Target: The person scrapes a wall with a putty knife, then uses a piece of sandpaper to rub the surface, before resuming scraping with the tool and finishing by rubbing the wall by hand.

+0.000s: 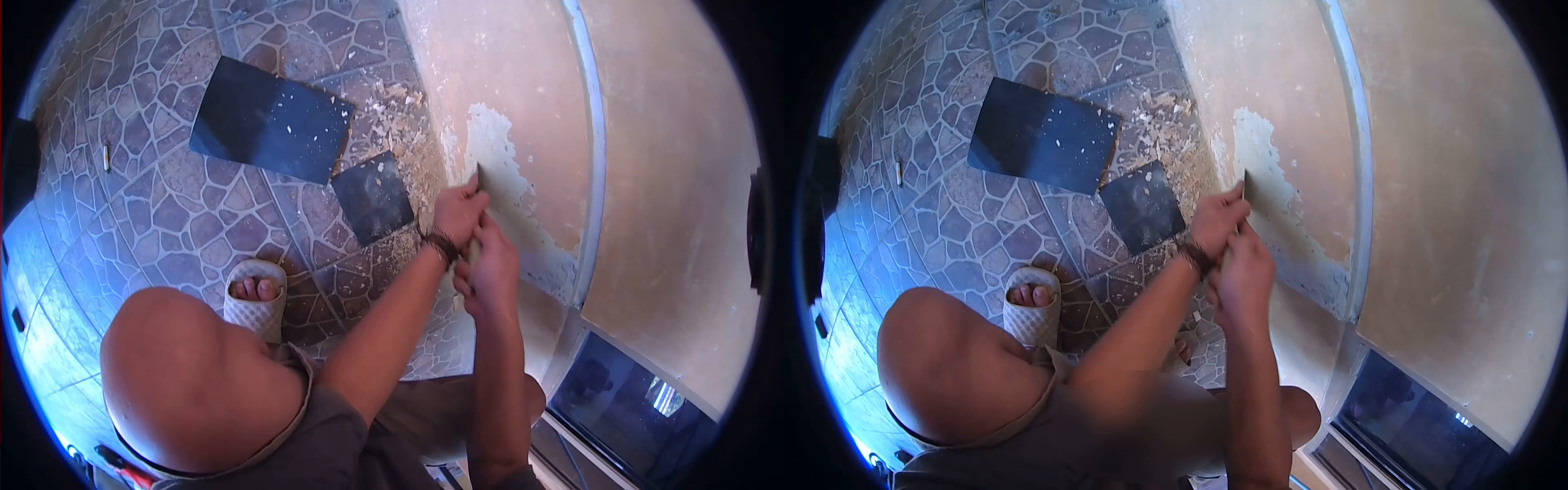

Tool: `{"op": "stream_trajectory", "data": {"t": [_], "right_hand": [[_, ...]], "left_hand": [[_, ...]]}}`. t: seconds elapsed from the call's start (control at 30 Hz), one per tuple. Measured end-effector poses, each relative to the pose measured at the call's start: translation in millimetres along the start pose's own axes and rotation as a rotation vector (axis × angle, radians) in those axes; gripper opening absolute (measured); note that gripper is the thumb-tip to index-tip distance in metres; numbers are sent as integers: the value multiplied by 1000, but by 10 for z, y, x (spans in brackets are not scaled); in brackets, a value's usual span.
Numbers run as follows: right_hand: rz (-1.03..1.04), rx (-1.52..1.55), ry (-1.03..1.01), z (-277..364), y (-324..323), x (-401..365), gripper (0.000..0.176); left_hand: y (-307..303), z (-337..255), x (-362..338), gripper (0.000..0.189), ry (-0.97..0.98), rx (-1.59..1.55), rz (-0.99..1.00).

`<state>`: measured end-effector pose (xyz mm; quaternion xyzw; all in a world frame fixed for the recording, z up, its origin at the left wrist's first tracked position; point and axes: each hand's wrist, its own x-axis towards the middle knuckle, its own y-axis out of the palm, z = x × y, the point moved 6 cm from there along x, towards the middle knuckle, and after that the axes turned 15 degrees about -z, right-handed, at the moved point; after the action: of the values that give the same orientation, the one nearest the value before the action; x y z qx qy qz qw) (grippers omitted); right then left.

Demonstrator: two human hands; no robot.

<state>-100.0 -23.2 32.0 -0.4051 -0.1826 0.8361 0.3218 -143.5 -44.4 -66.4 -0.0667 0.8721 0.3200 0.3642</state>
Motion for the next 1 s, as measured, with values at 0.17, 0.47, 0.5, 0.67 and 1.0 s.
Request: {"op": "stream_trajectory", "data": {"t": [0.17, 0.47, 0.5, 0.67, 1.0], "right_hand": [[102, -6, 83, -21, -295, 112, 44], [77, 63, 73, -155, -60, 255, 39], [60, 43, 76, -161, -16, 296, 39], [-52, 24, 45, -212, 59, 171, 37], [-42, -6, 85, -181, 52, 273, 37]], "left_hand": [[58, 58, -296, 48, 62, 50, -209], [-13, 221, -10, 40, 140, 114, -119], [-27, 299, 73, 43, 87, 101, -75], [-99, 319, 96, 32, 98, 110, -65], [-52, 375, 123, 39, 185, 151, -127]]}}
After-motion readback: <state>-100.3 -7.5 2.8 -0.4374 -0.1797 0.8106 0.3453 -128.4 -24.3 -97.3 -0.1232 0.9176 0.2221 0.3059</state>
